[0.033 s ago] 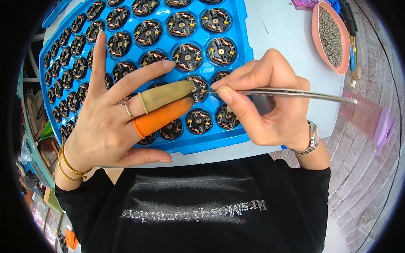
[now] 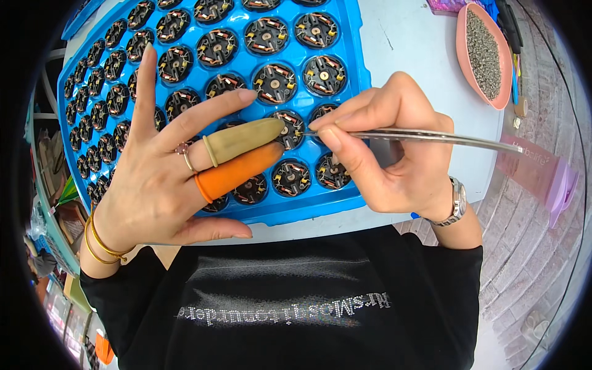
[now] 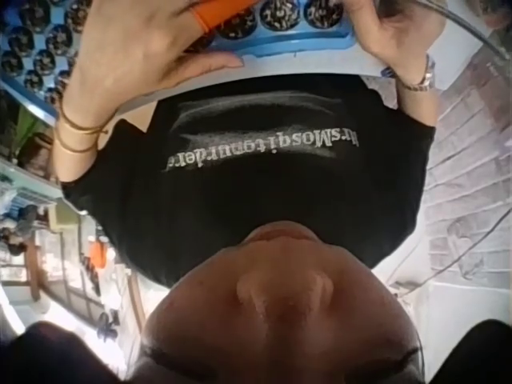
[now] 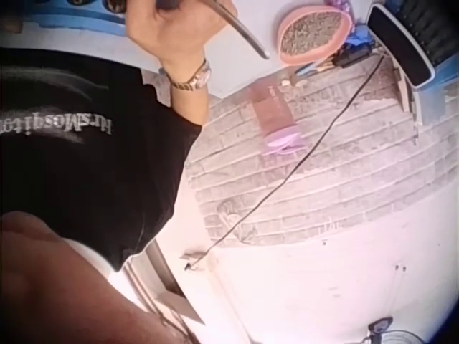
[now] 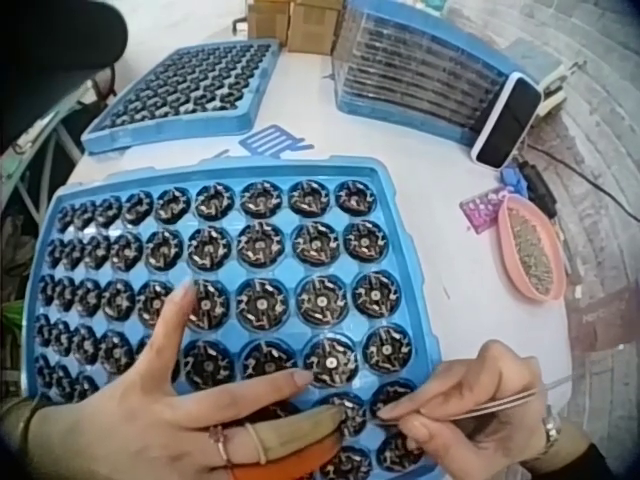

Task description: The person assembles small electronic components by picking them from a storage box with tweezers and placing them into a blue grid tray.

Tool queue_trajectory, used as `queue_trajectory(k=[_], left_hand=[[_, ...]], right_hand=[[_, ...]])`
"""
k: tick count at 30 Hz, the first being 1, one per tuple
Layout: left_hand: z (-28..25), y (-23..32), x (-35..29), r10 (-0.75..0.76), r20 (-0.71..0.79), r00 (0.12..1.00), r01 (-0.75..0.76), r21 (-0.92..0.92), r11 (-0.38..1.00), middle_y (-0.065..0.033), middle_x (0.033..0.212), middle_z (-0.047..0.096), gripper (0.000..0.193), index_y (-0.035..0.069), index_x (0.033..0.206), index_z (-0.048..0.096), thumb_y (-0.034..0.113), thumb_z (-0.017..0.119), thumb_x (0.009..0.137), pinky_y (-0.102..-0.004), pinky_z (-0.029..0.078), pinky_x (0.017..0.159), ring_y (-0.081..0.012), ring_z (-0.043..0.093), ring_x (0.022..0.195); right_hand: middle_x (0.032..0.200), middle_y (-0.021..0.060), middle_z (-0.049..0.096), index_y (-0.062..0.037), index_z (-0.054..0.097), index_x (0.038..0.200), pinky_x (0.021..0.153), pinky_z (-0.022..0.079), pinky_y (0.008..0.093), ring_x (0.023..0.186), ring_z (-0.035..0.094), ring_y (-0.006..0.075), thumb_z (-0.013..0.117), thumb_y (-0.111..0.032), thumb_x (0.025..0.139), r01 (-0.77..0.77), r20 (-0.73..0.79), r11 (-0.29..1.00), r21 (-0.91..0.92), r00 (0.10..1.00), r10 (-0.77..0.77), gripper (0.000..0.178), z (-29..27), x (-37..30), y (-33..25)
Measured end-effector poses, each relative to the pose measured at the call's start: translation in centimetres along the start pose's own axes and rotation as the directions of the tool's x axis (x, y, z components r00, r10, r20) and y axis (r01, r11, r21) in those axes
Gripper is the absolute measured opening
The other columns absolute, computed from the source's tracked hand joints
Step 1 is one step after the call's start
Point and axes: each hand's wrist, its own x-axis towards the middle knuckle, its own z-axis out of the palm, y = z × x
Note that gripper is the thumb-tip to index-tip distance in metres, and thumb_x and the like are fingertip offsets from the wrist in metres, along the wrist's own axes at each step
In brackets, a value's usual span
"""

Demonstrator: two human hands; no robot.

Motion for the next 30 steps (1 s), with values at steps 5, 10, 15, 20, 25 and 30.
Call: queue_trajectory(k=[5,10,15,20,25,30], left_hand=[[0.0,0.0,-0.2,0.002,-0.002,1.0,-0.002,-0.014,1.0,0.0059,0.126,0.06,0.066,0.022,0.112,0.07,0.071,0.051,0.072,-0.0713,-0.002,0.11,-0.0207,0.046,0.129],[-0.1,-0.3,-0.3,0.008,-0.009,1.0,-0.008,-0.013,1.0,0.0058,0.126,0.06,0.067,0.021,0.112,0.07,0.071,0.051,0.072,-0.0709,-0.002,0.11,-0.0214,0.046,0.129],[-0.2,-0.5,-0.7,0.01,-0.015,1.0,-0.01,0.001,1.0,0.0057,0.127,0.06,0.066,0.02,0.111,0.071,0.071,0.051,0.073,-0.0704,-0.002,0.11,-0.0223,0.046,0.129],[-0.1,-0.5,-0.7,0.001,-0.025,1.0,-0.001,-0.001,1.0,0.0058,0.127,0.06,0.069,0.02,0.111,0.071,0.072,0.051,0.071,-0.0707,-0.002,0.11,-0.0223,0.046,0.129],[-0.2,-0.1,-0.5,-0.016,-0.013,1.0,0.016,-0.025,1.0,0.0059,0.127,0.06,0.069,0.02,0.11,0.071,0.073,0.053,0.069,-0.0709,-0.003,0.11,-0.0222,0.046,0.13],[-0.4,0.2,-0.3,-0.025,0.004,1.0,0.025,-0.028,0.999,0.0059,0.126,0.06,0.069,0.021,0.11,0.071,0.072,0.055,0.067,-0.071,-0.002,0.11,-0.0222,0.046,0.129]], right_hand=[[0.079,0.0163,0.068,0.0064,0.057,0.085,0.064,0.053,0.023,0.075,0.068,0.0163,0.068,0.005,0.081,0.026,-0.011,0.999,-0.021,1.0,-0.026,0.012,0.3,-0.1,0.2],[0.08,0.0153,0.068,0.0045,0.056,0.086,0.063,0.053,0.0213,0.074,0.066,0.0132,0.069,0.003,0.082,-0.013,0.004,1.0,-0.015,1.0,0.013,0.014,0.7,0.0,0.2],[0.088,0.0223,0.067,-0.0028,0.042,0.089,0.054,0.047,0.0182,0.058,0.055,0.0083,0.061,-0.003,0.09,-0.115,0.105,0.991,0.065,0.989,0.108,0.018,0.6,0.6,-0.3],[0.086,0.0226,0.066,-0.0025,0.043,0.089,0.054,0.046,0.0187,0.057,0.053,0.0079,0.061,-0.004,0.09,-0.115,0.122,0.991,0.064,0.987,0.107,0.018,0.5,0.7,-0.6],[0.083,0.0156,0.067,0.004,0.053,0.087,0.058,0.049,0.0177,0.064,0.06,0.0072,0.066,0.003,0.084,-0.053,0.053,0.999,0.009,0.997,0.053,0.013,0.3,0.4,-0.5],[0.082,0.0167,0.067,0.0054,0.055,0.085,0.055,0.049,0.0177,0.062,0.06,0.0084,0.066,0.004,0.083,0.018,0.051,0.999,-0.033,0.999,-0.016,0.012,0.5,0.3,-0.3]])
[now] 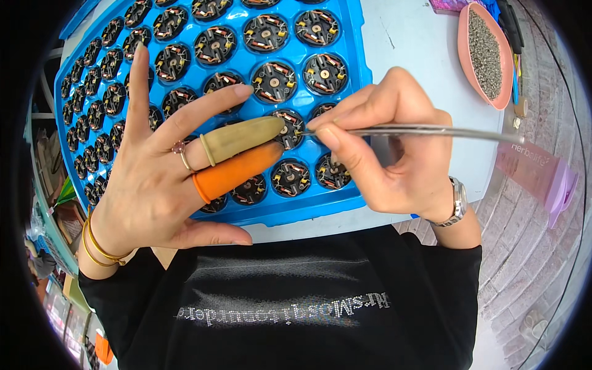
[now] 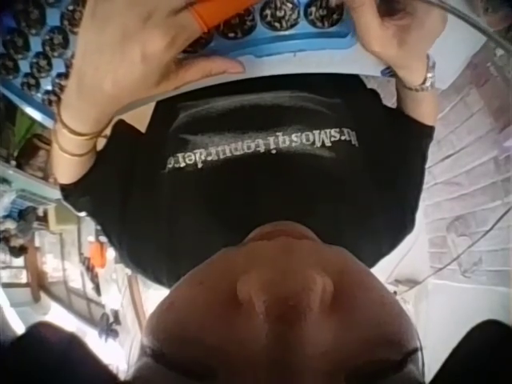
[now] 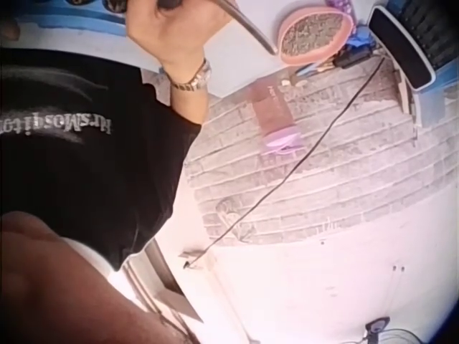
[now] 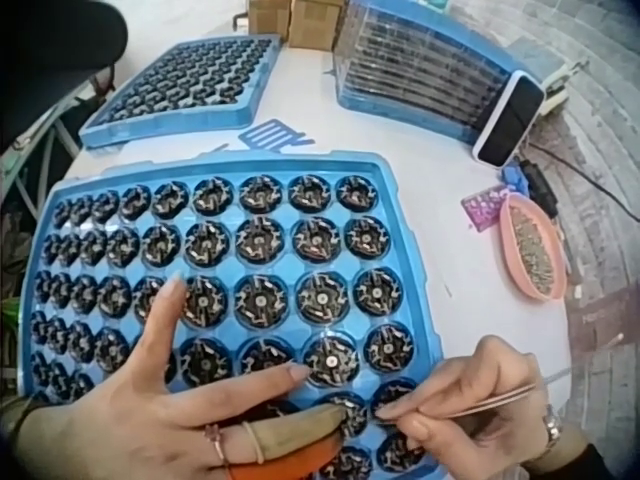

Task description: The person assembles small electronic components by picking them from a storage box with tweezers and placing them into a blue grid tray.

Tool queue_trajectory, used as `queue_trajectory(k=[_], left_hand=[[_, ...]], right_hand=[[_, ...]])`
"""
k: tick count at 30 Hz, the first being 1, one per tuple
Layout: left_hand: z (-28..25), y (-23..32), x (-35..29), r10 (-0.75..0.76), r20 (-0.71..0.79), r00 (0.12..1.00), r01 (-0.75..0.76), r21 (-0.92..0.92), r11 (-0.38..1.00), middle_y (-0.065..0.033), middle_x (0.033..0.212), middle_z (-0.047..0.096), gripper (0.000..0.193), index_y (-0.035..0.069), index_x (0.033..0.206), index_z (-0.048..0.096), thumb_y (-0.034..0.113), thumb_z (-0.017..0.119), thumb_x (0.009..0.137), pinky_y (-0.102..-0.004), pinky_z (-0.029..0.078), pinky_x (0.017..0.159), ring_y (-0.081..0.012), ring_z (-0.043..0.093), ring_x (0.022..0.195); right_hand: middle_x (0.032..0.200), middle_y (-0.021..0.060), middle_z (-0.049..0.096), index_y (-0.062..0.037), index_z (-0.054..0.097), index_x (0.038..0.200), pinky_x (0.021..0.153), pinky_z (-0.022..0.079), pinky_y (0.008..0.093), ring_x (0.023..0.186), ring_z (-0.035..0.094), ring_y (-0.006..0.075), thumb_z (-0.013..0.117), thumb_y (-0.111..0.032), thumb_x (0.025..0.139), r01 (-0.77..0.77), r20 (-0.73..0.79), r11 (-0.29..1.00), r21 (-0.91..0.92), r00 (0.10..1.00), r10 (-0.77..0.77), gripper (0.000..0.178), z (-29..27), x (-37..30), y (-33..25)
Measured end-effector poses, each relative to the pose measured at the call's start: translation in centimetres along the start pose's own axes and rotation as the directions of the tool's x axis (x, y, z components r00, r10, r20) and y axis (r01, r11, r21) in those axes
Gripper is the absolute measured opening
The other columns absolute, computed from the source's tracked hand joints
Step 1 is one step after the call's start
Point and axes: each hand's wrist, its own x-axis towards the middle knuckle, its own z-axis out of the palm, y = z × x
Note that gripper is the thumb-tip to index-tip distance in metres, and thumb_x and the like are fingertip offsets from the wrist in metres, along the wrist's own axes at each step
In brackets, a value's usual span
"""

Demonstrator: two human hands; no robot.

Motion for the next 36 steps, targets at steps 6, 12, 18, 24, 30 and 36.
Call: queue_trajectory(k=[6,12,18,24,30,36], left_hand=[[-0.3,0.0,0.0,-0.011,0.016,1.0,0.011,-0.012,1.0,0.0062,0.125,0.061,0.068,0.021,0.111,0.071,0.071,0.057,0.066,-0.0713,-0.002,0.11,-0.0223,0.047,0.129],[-0.3,0.0,-0.2,-0.019,0.009,1.0,0.019,-0.001,1.0,0.0059,0.126,0.061,0.067,0.02,0.11,0.071,0.07,0.057,0.067,-0.0716,-0.003,0.109,-0.0228,0.047,0.128],[-0.2,-0.1,-0.7,-0.029,-0.002,1.0,0.029,0.0,1.0,0.0056,0.125,0.061,0.066,0.02,0.109,0.071,0.069,0.056,0.068,-0.0712,-0.005,0.109,-0.023,0.047,0.128],[-0.2,0.3,-0.5,-0.042,0.012,0.999,0.042,0.009,0.999,0.0056,0.126,0.061,0.066,0.02,0.11,0.071,0.07,0.055,0.07,-0.0717,-0.006,0.109,-0.0224,0.047,0.129],[-0.2,0.5,-0.5,-0.045,0.019,0.999,0.045,0.024,0.999,0.0058,0.126,0.06,0.066,0.02,0.111,0.07,0.07,0.053,0.071,-0.0726,-0.005,0.108,-0.0217,0.047,0.128],[0.1,0.4,-0.4,-0.03,0.026,0.999,0.029,0.035,0.999,0.0059,0.126,0.06,0.066,0.021,0.112,0.07,0.07,0.052,0.072,-0.0734,-0.005,0.108,-0.0211,0.047,0.128]], right_hand=[[0.082,0.0173,0.068,0.0046,0.055,0.085,0.056,0.049,0.0174,0.064,0.062,0.0092,0.067,0.003,0.084,-0.079,-0.061,0.993,0.089,0.995,0.085,0.012,0.2,-0.1,0.0],[0.088,0.0233,0.067,-0.0026,0.042,0.086,0.052,0.046,0.0177,0.056,0.054,0.0075,0.062,-0.003,0.089,-0.06,0.07,0.998,-0.033,0.996,0.063,0.02,0.0,0.5,-0.3],[0.086,0.0226,0.068,-0.0038,0.045,0.086,0.053,0.046,0.0174,0.057,0.055,0.0074,0.063,-0.006,0.089,-0.189,0.105,0.972,0.14,0.979,0.175,0.019,0.2,0.9,-0.5],[0.086,0.0213,0.068,-0.0047,0.046,0.086,0.053,0.046,0.0191,0.059,0.056,0.009,0.067,-0.005,0.086,-0.173,0.193,0.984,0.045,0.968,0.161,0.021,-0.8,0.9,-0.4],[0.09,0.02,0.07,-0.0066,0.048,0.09,0.056,0.049,0.0263,0.066,0.064,0.0188,0.07,0.005,0.078,0.41,0.222,0.827,-0.385,0.911,-0.348,0.028,1.0,-1.1,-1.0],[0.081,0.0192,0.067,0.0015,0.05,0.085,0.059,0.053,0.0232,0.073,0.068,0.0164,0.068,0.007,0.081,0.011,-0.064,0.996,0.084,0.998,-0.006,0.02,0.5,-0.9,-0.4]])
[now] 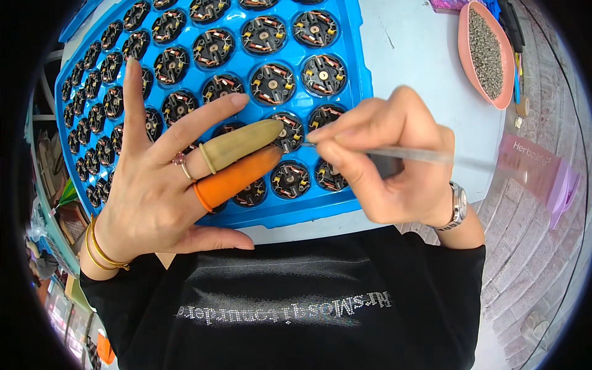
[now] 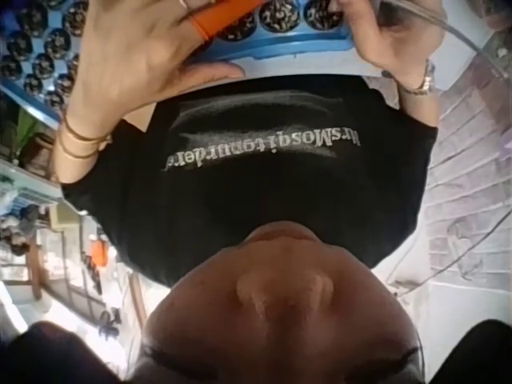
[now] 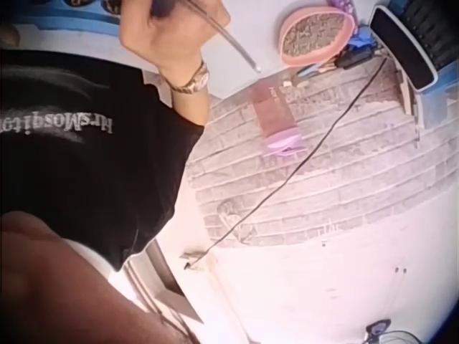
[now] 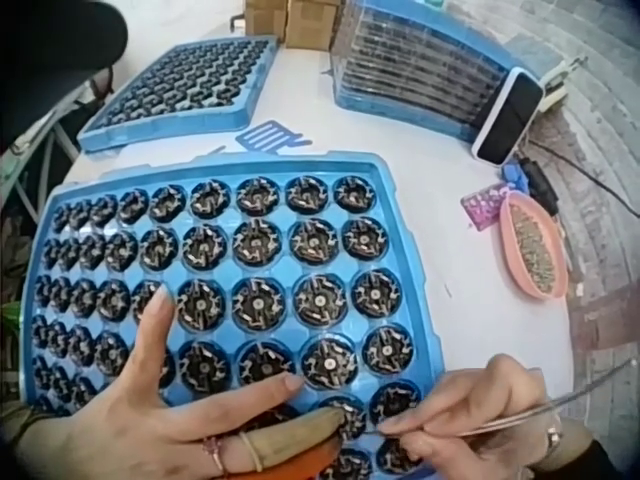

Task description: The person assembles small electronic components by picking them from a storage box with tweezers and placing them into a blue grid tray.

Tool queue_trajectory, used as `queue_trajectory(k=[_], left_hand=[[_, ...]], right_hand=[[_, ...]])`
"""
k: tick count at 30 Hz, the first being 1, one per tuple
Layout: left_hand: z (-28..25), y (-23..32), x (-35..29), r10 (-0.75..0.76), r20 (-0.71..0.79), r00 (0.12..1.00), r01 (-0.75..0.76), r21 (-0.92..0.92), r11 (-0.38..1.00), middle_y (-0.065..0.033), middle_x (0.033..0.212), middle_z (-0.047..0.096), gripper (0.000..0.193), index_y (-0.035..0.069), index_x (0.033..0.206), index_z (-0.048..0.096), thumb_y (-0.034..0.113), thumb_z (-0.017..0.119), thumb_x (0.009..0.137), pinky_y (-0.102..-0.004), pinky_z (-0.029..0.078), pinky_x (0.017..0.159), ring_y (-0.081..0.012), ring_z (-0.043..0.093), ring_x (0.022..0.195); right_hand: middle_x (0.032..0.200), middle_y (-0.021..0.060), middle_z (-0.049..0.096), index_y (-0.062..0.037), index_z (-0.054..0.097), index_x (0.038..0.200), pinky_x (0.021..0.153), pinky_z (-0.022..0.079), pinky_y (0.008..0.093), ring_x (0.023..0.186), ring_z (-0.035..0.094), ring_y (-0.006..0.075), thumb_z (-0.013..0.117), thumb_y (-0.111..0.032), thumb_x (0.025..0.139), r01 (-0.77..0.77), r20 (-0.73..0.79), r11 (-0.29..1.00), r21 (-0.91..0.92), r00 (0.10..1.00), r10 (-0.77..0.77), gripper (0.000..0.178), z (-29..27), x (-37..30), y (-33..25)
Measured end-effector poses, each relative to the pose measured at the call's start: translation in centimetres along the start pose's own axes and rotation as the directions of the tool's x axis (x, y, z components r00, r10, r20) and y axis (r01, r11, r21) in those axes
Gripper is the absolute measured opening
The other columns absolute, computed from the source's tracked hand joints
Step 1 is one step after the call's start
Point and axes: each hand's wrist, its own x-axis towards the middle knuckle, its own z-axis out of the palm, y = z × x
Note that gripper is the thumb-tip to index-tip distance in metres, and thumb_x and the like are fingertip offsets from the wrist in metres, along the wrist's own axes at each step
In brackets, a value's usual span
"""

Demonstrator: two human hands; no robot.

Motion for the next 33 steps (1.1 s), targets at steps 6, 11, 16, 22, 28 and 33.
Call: queue_trajectory(k=[6,11,16,22,28,33], left_hand=[[0.3,-0.2,0.0,0.047,-0.016,0.999,-0.047,0.057,0.997,0.0055,0.127,0.06,0.065,0.02,0.113,0.07,0.068,0.055,0.071,-0.0728,-0.004,0.108,-0.021,0.048,0.127],[0.1,-0.3,-0.1,0.029,-0.031,0.999,-0.027,0.049,0.998,0.0053,0.127,0.06,0.061,0.02,0.112,0.07,0.063,0.059,0.07,-0.0722,-0.003,0.109,-0.0208,0.048,0.127],[0.1,-0.2,-0.2,0.003,-0.051,0.999,0.0,0.04,0.999,0.0051,0.127,0.06,0.058,0.021,0.112,0.07,0.059,0.062,0.068,-0.0716,-0.002,0.109,-0.0207,0.049,0.127],[0.0,0.1,-0.1,-0.032,-0.069,0.997,0.034,0.029,0.999,0.0049,0.127,0.061,0.055,0.021,0.111,0.07,0.053,0.067,0.067,-0.0709,0.0,0.11,-0.0206,0.049,0.126],[-0.4,0.5,-0.1,-0.061,-0.096,0.993,0.064,0.027,0.998,0.0046,0.127,0.061,0.052,0.021,0.11,0.07,0.048,0.071,0.066,-0.0702,0.001,0.111,-0.0205,0.05,0.126],[-0.2,0.1,0.4,-0.094,-0.107,0.99,0.1,0.051,0.994,0.0044,0.127,0.061,0.052,0.021,0.11,0.07,0.047,0.072,0.065,-0.07,0.001,0.111,-0.0205,0.05,0.126]], right_hand=[[0.089,0.0238,0.067,-0.004,0.04,0.089,0.053,0.047,0.0191,0.059,0.053,0.0086,0.062,0.003,0.087,-0.089,0.129,0.994,-0.056,0.987,0.096,0.023,-0.7,0.7,0.1],[0.087,0.0229,0.067,-0.0037,0.041,0.087,0.052,0.046,0.0186,0.058,0.053,0.0085,0.062,0.002,0.087,-0.032,0.175,0.986,-0.162,0.983,0.061,0.022,-0.4,1.0,0.0],[0.085,0.0217,0.066,-0.003,0.043,0.086,0.05,0.045,0.0185,0.056,0.051,0.0079,0.062,-0.002,0.088,-0.149,0.067,0.989,0.014,0.987,0.148,0.02,-0.2,1.0,-0.3],[0.081,0.0152,0.067,0.0025,0.049,0.086,0.054,0.048,0.0177,0.059,0.058,0.0065,0.064,0.004,0.086,-0.088,0.079,0.996,0.02,0.993,0.087,0.015,-0.3,1.1,0.1],[0.085,0.0201,0.065,-0.0014,0.045,0.09,0.051,0.047,0.0192,0.056,0.053,0.0084,0.063,-0.007,0.09,-0.18,0.075,0.981,0.077,0.982,0.174,0.019,-0.2,1.7,-0.2],[0.09,0.0191,0.066,-0.0015,0.046,0.092,0.055,0.049,0.0203,0.06,0.056,0.0093,0.059,-0.01,0.094,-0.084,0.071,0.996,-0.022,0.994,0.086,0.016,-1.4,3.0,0.4]])
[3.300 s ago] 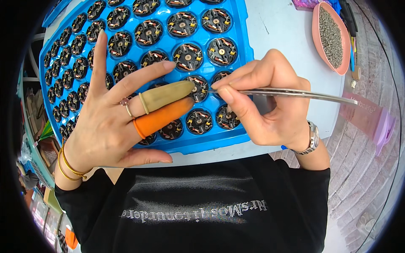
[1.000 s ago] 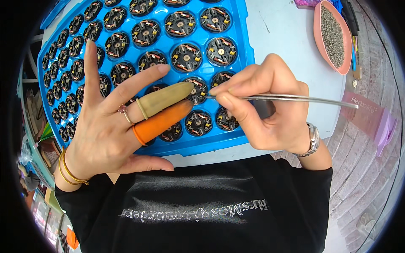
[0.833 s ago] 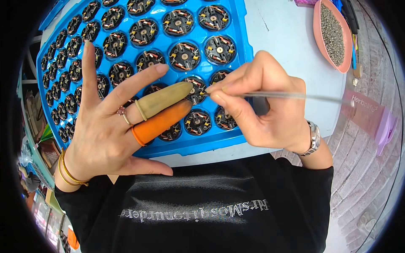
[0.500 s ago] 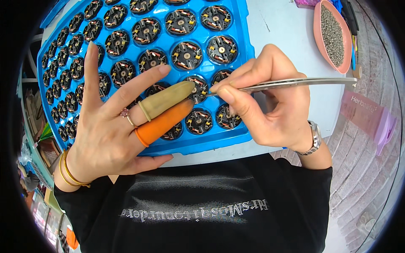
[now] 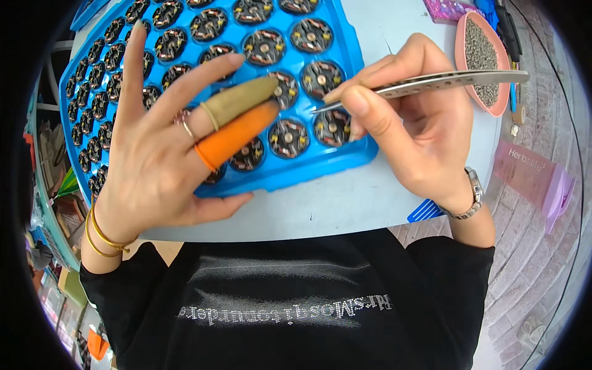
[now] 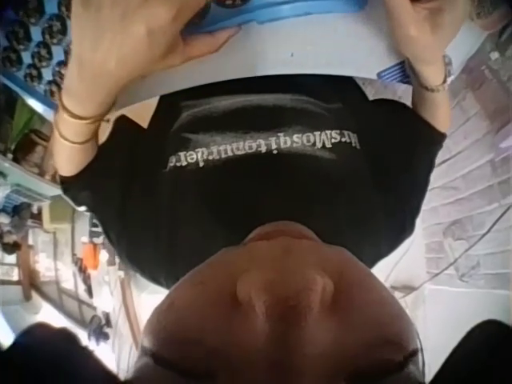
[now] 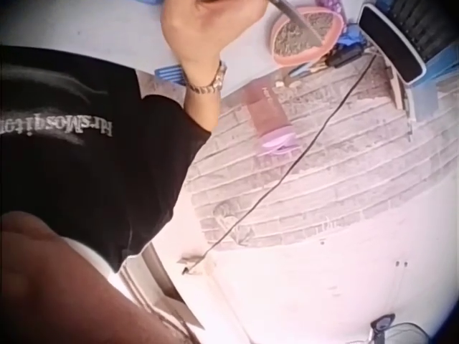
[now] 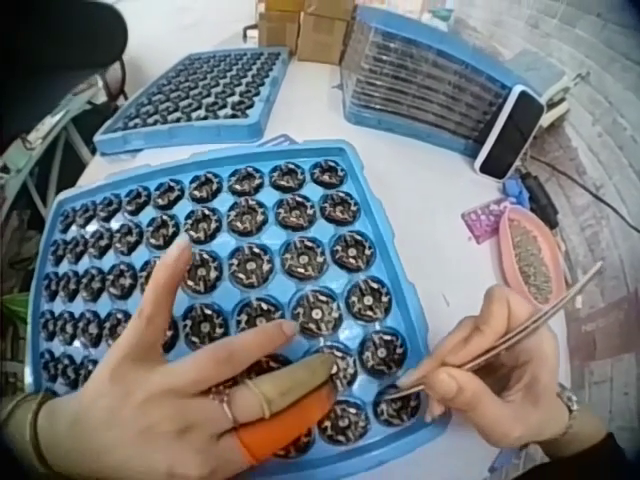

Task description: The person assembles small electronic components by picking them from a storage box with tweezers and placing them into a blue grid tray.

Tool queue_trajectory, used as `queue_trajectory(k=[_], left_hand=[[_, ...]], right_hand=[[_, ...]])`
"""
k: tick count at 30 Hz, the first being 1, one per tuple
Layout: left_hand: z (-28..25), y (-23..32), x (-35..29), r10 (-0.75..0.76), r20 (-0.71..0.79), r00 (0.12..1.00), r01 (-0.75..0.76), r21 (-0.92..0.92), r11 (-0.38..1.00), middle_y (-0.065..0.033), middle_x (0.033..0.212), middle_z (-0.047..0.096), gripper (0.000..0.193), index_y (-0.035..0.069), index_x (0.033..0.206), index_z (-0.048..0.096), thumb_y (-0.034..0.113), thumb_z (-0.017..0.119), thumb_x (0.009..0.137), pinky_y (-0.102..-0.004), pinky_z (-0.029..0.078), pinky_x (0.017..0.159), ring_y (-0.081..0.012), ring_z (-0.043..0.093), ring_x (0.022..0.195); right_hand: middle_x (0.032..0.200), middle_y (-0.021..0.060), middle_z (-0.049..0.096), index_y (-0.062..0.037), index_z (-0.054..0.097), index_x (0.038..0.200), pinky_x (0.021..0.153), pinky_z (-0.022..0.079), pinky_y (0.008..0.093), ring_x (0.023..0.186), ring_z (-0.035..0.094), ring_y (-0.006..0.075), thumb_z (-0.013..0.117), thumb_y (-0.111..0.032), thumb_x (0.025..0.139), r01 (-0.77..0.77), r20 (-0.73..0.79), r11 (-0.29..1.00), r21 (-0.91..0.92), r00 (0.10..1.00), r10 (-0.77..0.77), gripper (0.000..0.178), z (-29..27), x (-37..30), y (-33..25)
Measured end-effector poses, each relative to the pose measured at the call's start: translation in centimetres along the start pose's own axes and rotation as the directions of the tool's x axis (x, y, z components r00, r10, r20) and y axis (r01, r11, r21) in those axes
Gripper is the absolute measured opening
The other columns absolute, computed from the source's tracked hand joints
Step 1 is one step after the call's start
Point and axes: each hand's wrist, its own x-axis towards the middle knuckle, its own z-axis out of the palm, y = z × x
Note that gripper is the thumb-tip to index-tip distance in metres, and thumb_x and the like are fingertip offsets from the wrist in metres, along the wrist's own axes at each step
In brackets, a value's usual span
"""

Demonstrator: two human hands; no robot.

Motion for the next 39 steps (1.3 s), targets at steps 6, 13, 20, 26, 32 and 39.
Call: queue_trajectory(k=[6,13,20,26,32,39], left_hand=[[0.5,-0.2,0.6,-0.005,0.011,1.0,0.005,0.023,1.0,0.004,0.126,0.061,0.053,0.02,0.11,0.07,0.047,0.073,0.065,-0.0698,0.002,0.111,-0.0207,0.049,0.126],[0.6,0.0,1.2,-0.011,0.025,1.0,0.01,0.027,1.0,0.0036,0.126,0.061,0.054,0.02,0.111,0.07,0.047,0.074,0.064,-0.0696,0.002,0.112,-0.0209,0.049,0.126],[0.6,-0.1,1.1,-0.018,0.029,0.999,0.017,0.033,0.999,0.0032,0.126,0.061,0.056,0.02,0.111,0.07,0.047,0.075,0.063,-0.0694,0.002,0.112,-0.021,0.049,0.126],[0.7,0.0,0.8,-0.022,0.033,0.999,0.021,0.043,0.999,0.0029,0.126,0.061,0.057,0.019,0.111,0.07,0.047,0.076,0.062,-0.0692,0.002,0.112,-0.0212,0.049,0.126],[0.5,0.0,0.2,-0.021,0.04,0.999,0.019,0.047,0.999,0.0025,0.125,0.061,0.058,0.019,0.111,0.07,0.047,0.076,0.061,-0.069,0.002,0.112,-0.0213,0.049,0.126],[0.5,0.3,0.1,-0.025,0.041,0.999,0.022,0.061,0.998,0.0021,0.125,0.061,0.059,0.019,0.111,0.07,0.048,0.077,0.06,-0.0688,0.003,0.112,-0.0215,0.049,0.127]], right_hand=[[0.09,0.0166,0.067,-0.0016,0.046,0.09,0.057,0.048,0.0184,0.062,0.057,0.0068,0.059,-0.011,0.094,0.049,0.025,0.995,-0.086,0.999,-0.047,0.017,-0.4,1.6,2.1],[0.086,0.0158,0.066,-0.002,0.046,0.09,0.056,0.047,0.0173,0.061,0.056,0.0057,0.06,-0.012,0.094,0.007,0.02,1.0,-0.011,1.0,-0.007,0.017,0.0,1.8,2.4],[0.086,0.016,0.067,-0.002,0.047,0.091,0.055,0.047,0.0173,0.059,0.056,0.0059,0.061,-0.013,0.093,0.025,0.011,0.999,-0.04,1.0,-0.025,0.017,-0.2,1.9,2.5],[0.085,0.0159,0.066,-0.0016,0.048,0.092,0.054,0.047,0.0171,0.059,0.056,0.0057,0.06,-0.011,0.094,0.059,0.016,0.998,-0.035,0.998,-0.058,0.015,0.0,1.8,2.5],[0.084,0.0154,0.066,-0.0014,0.048,0.091,0.053,0.046,0.0169,0.058,0.055,0.0056,0.061,-0.01,0.093,0.04,0.035,0.998,-0.049,0.999,-0.039,0.015,0.4,1.8,1.9],[0.084,0.0151,0.066,-0.0013,0.049,0.09,0.052,0.046,0.0169,0.058,0.055,0.0055,0.062,-0.01,0.093,0.032,-0.009,0.999,-0.009,0.999,-0.032,0.015,0.6,1.3,2.1]])
